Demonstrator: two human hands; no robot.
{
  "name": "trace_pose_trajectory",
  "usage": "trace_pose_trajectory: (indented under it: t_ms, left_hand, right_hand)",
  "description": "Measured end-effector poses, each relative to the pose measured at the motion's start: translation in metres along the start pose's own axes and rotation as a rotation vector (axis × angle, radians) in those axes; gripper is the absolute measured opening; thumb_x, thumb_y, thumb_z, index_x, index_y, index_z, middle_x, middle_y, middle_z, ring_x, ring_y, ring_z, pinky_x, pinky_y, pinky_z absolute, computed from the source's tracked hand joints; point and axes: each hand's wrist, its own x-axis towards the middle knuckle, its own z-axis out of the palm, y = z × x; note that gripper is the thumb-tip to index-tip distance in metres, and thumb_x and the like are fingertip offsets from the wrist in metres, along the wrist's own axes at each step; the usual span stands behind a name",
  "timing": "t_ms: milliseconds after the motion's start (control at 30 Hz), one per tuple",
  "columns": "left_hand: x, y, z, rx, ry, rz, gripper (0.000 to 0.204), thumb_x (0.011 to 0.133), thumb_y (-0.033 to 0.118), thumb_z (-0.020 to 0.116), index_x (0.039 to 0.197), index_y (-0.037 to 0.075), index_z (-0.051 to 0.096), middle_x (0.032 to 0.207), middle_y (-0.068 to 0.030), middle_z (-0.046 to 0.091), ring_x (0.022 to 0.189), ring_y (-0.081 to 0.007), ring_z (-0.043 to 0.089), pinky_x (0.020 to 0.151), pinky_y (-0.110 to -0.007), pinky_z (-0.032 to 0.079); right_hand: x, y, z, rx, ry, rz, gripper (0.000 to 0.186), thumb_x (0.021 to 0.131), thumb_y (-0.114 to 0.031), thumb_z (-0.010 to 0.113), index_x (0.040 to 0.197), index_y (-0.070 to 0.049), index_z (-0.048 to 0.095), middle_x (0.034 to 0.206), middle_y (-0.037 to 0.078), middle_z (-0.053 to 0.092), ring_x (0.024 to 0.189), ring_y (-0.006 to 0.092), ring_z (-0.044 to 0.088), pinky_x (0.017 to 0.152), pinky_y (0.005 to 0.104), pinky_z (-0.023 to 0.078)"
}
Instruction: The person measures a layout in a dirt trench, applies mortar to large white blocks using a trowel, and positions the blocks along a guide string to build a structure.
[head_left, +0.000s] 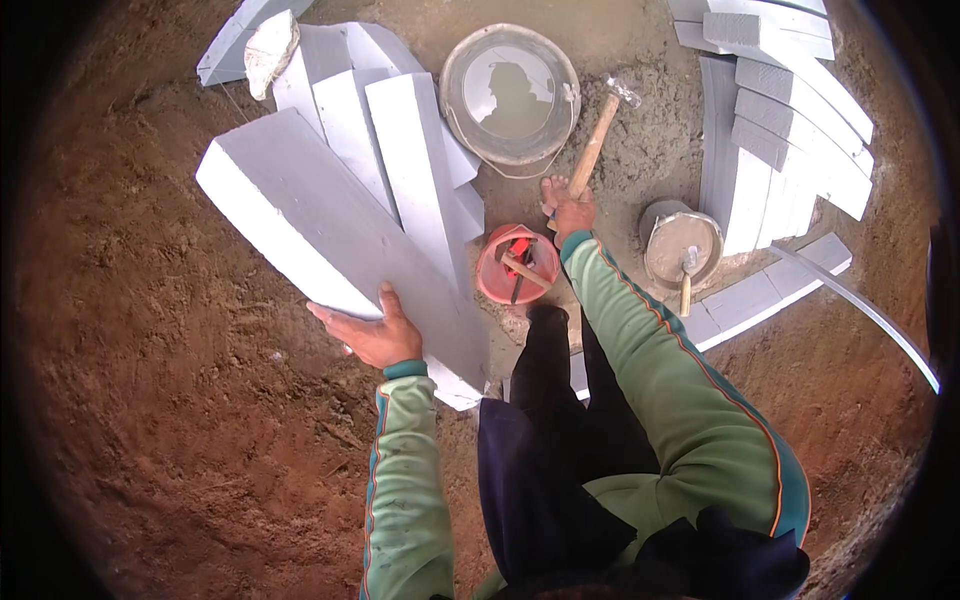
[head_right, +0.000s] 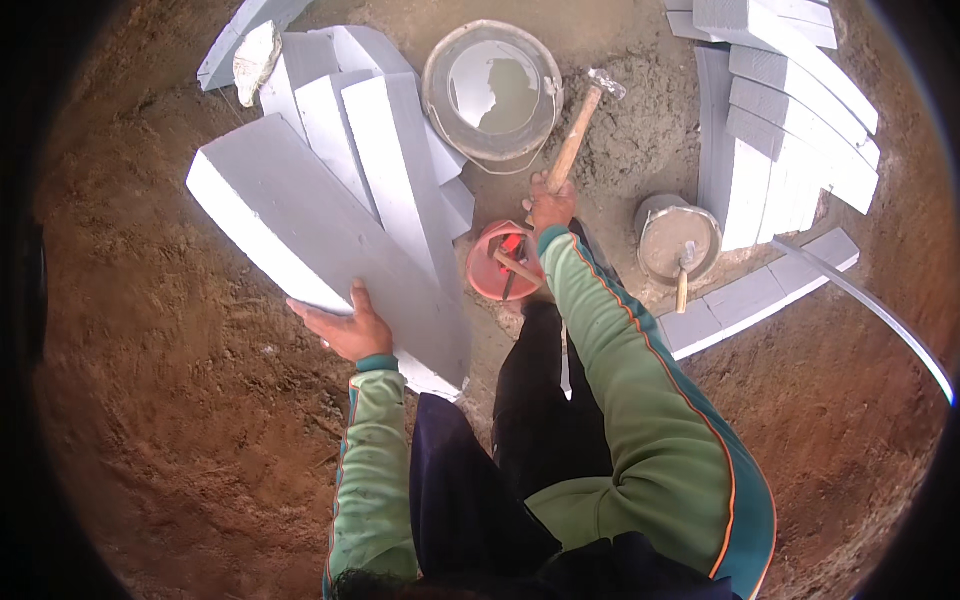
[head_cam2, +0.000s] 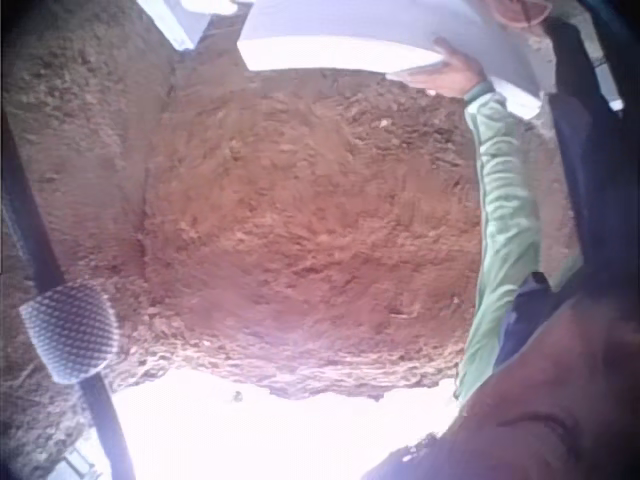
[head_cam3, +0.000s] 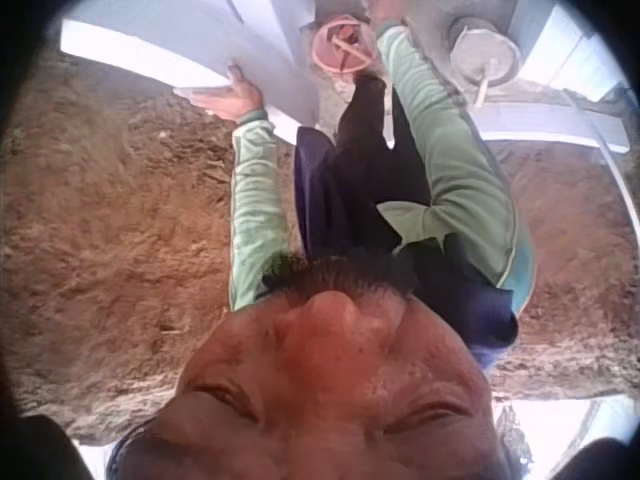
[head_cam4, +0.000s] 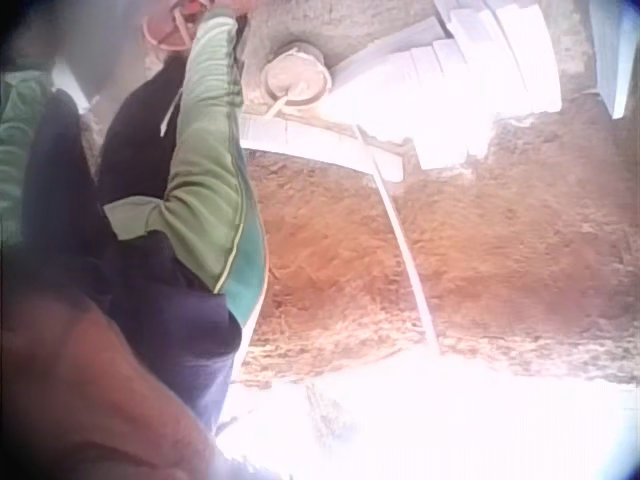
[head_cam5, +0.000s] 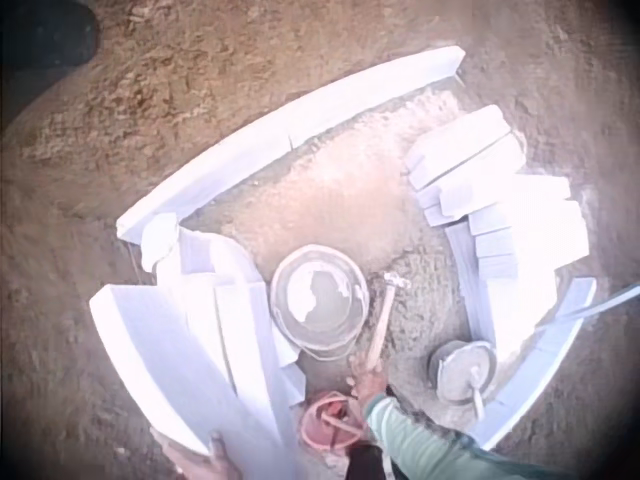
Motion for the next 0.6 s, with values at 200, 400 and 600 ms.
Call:
trace_pose_trajectory:
  t_ms: [200,400,600]
  left_hand:
    - [0.002,-0.006,0.006,-0.017,0.025,0.030,0.116,0.085,0.054,0.074,0.158,-0.010,0.010,0.160,-0.0323,0.021,0.148,-0.0459,0.025,0.121,-0.054,0.027]
    - [0.001,-0.006,0.005,-0.025,0.003,0.020,0.115,0.086,0.054,0.074,0.158,-0.009,0.009,0.161,-0.0325,0.018,0.151,-0.0463,0.021,0.123,-0.053,0.024]
    - [0.002,0.000,0.001,-0.111,0.003,0.026,0.113,0.086,0.047,0.076,0.156,-0.012,0.010,0.161,-0.0347,0.018,0.151,-0.0463,0.020,0.124,-0.053,0.022]
  right_hand:
    - [-0.151,0.038,-0.093,-0.236,-0.038,0.275,0.022,0.086,-0.004,0.069,0.097,-0.009,0.051,0.072,0.003,0.056,0.051,0.0116,0.054,0.041,0.0304,0.044]
    - [-0.191,0.092,-0.153,-0.479,-0.144,0.767,0.021,0.087,-0.011,0.073,0.089,-0.009,0.052,0.064,0.001,0.052,0.041,0.0161,0.049,0.033,0.0342,0.036]
    - [-0.110,0.166,-0.148,-1.450,-0.770,0.296,0.019,0.091,-0.023,0.069,0.098,-0.007,0.062,0.083,0.011,0.059,0.067,0.0282,0.060,0.059,0.0428,0.049]
